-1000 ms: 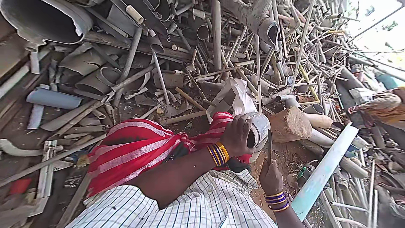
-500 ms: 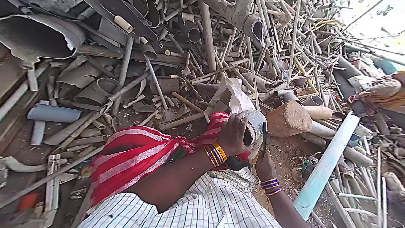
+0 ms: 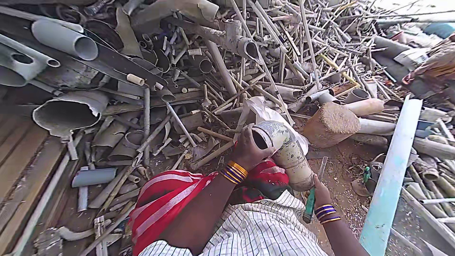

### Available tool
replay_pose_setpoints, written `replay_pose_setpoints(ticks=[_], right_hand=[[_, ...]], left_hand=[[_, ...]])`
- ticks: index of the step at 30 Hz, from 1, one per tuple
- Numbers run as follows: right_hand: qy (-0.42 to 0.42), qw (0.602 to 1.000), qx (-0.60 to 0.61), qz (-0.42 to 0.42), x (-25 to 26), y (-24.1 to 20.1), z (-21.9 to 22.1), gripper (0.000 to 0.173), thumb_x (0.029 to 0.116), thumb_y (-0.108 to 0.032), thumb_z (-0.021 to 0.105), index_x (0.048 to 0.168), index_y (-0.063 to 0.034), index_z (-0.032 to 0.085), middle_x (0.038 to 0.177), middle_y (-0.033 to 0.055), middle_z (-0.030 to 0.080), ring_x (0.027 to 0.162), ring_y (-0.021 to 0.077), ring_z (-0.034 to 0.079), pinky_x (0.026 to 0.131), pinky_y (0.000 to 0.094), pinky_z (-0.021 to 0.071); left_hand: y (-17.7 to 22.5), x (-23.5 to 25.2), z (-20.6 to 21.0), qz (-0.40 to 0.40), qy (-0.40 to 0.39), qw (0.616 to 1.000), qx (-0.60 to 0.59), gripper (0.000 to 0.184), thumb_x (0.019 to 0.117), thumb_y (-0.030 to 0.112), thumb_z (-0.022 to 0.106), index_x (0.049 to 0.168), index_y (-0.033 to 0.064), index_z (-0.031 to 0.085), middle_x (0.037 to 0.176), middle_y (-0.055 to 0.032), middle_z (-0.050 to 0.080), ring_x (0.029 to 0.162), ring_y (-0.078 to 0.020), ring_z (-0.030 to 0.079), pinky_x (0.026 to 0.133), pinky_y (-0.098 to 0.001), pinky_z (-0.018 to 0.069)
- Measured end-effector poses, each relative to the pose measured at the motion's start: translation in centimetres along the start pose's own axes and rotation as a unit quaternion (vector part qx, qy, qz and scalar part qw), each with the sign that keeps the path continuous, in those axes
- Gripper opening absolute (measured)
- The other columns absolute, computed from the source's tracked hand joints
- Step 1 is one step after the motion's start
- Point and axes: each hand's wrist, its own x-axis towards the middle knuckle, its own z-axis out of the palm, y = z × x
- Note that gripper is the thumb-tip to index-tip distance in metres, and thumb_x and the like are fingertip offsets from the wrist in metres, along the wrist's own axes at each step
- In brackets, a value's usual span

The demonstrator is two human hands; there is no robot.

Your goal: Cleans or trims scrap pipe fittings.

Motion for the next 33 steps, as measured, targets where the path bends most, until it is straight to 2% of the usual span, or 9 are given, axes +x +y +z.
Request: replay_pose_setpoints(ticks=[3, 6, 10, 14, 16, 19, 25, 29, 33], right_hand=[[-0.029, 0.997, 0.021, -0.068, -0.1, -1.8, -1.5, 0.028, 0.1094, -0.025, 0.048, 0.117, -0.0001, 0.057, 0.076, 0.0043, 0.056, 0.052, 0.0078, 0.053, 0.047, 0.0241, 0.0462], [-0.105, 0.979, -0.004, -0.173, -0.4, -6.1, -3.7, 0.018, 0.1064, -0.018, 0.046, 0.100, -0.0047, 0.058, 0.064, -0.0036, 0.057, 0.046, 0.0019, 0.054, 0.044, 0.0182, 0.0479], [-0.191, 0.955, -0.019, -0.228, -0.8, -12.1, -5.0, 0.028, 0.1077, -0.023, 0.037, 0.095, -0.0137, 0.060, 0.066, -0.0100, 0.063, 0.052, -0.0030, 0.059, 0.048, 0.0139, 0.0503], [-0.211, 0.949, -0.061, -0.225, 0.6, -15.6, -4.4, 0.028, 0.1094, -0.020, 0.040, 0.095, -0.0122, 0.062, 0.071, -0.0070, 0.066, 0.059, -0.0009, 0.062, 0.054, 0.0166, 0.0533], [-0.221, 0.945, -0.075, -0.230, 1.1, -16.9, -3.5, 0.016, 0.1073, -0.015, 0.046, 0.102, -0.0085, 0.060, 0.075, -0.0048, 0.064, 0.063, 0.0000, 0.063, 0.059, 0.0172, 0.0540], [-0.213, 0.949, -0.052, -0.225, 0.8, -18.4, -2.2, 0.017, 0.1072, -0.014, 0.049, 0.098, -0.0076, 0.063, 0.072, -0.0037, 0.066, 0.061, 0.0005, 0.063, 0.058, 0.0172, 0.0541], [-0.248, 0.941, -0.066, -0.219, 1.2, -20.6, -0.4, 0.021, 0.1085, -0.020, 0.049, 0.100, -0.0070, 0.064, 0.067, -0.0011, 0.063, 0.052, 0.0030, 0.058, 0.049, 0.0176, 0.0502], [-0.249, 0.942, -0.069, -0.216, 1.7, -21.1, 0.1, 0.021, 0.1086, -0.018, 0.049, 0.099, -0.0060, 0.063, 0.068, -0.0006, 0.064, 0.053, 0.0030, 0.060, 0.050, 0.0173, 0.0509], [-0.232, 0.946, -0.077, -0.212, 1.6, -21.2, 0.7, 0.021, 0.1085, -0.021, 0.049, 0.100, -0.0064, 0.063, 0.068, -0.0019, 0.065, 0.056, 0.0026, 0.062, 0.053, 0.0176, 0.0526]], left_hand=[[0.2, 0.4, -1.1, -0.027, 0.003, 0.999, -0.036, 0.109, 0.0721, 0.047, 0.089, 0.152, -0.0025, 0.035, 0.150, -0.0262, 0.045, 0.137, -0.0352, 0.048, 0.114, -0.0475, 0.0401], [1.3, 0.5, -3.2, -0.078, 0.018, 0.996, -0.039, 0.100, 0.0819, 0.052, 0.082, 0.152, -0.0012, 0.036, 0.144, -0.0277, 0.050, 0.129, -0.0387, 0.055, 0.107, -0.0544, 0.0448], [3.5, -0.4, -7.3, -0.094, -0.012, 0.993, 0.067, 0.093, 0.0891, 0.066, 0.067, 0.150, 0.0004, 0.040, 0.137, -0.0261, 0.058, 0.125, -0.0398, 0.059, 0.104, -0.0603, 0.0454], [4.6, -2.7, -9.4, -0.070, -0.054, 0.988, 0.125, 0.087, 0.0932, 0.071, 0.056, 0.143, -0.0008, 0.050, 0.124, -0.0251, 0.065, 0.117, -0.0394, 0.064, 0.100, -0.0607, 0.0472], [4.7, -3.5, -10.0, -0.063, -0.075, 0.986, 0.138, 0.092, 0.0901, 0.075, 0.054, 0.145, 0.0014, 0.050, 0.122, -0.0237, 0.067, 0.116, -0.0386, 0.065, 0.098, -0.0605, 0.0484], [4.8, -3.8, -9.9, -0.093, -0.082, 0.976, 0.180, 0.107, 0.0850, 0.078, 0.059, 0.155, -0.0003, 0.036, 0.134, -0.0250, 0.062, 0.125, -0.0389, 0.061, 0.105, -0.0586, 0.0458], [3.2, -3.5, -7.9, -0.071, -0.010, 0.958, 0.279, 0.144, 0.0678, 0.084, 0.070, 0.157, -0.0135, 0.013, 0.163, -0.0348, 0.020, 0.151, -0.0452, 0.029, 0.120, -0.0539, 0.0284], [1.8, -3.6, -7.1, 0.057, 0.107, 0.958, 0.261, 0.152, 0.0562, 0.085, 0.074, 0.155, -0.0159, 0.018, 0.160, -0.0372, 0.026, 0.149, -0.0503, 0.030, 0.119, -0.0637, 0.0258], [1.1, -2.4, -6.2, 0.218, 0.047, 0.935, 0.276, 0.136, 0.0550, 0.078, 0.080, 0.161, 0.0078, 0.030, 0.165, -0.0274, 0.024, 0.154, -0.0491, 0.019, 0.118, -0.0723, 0.0140]])
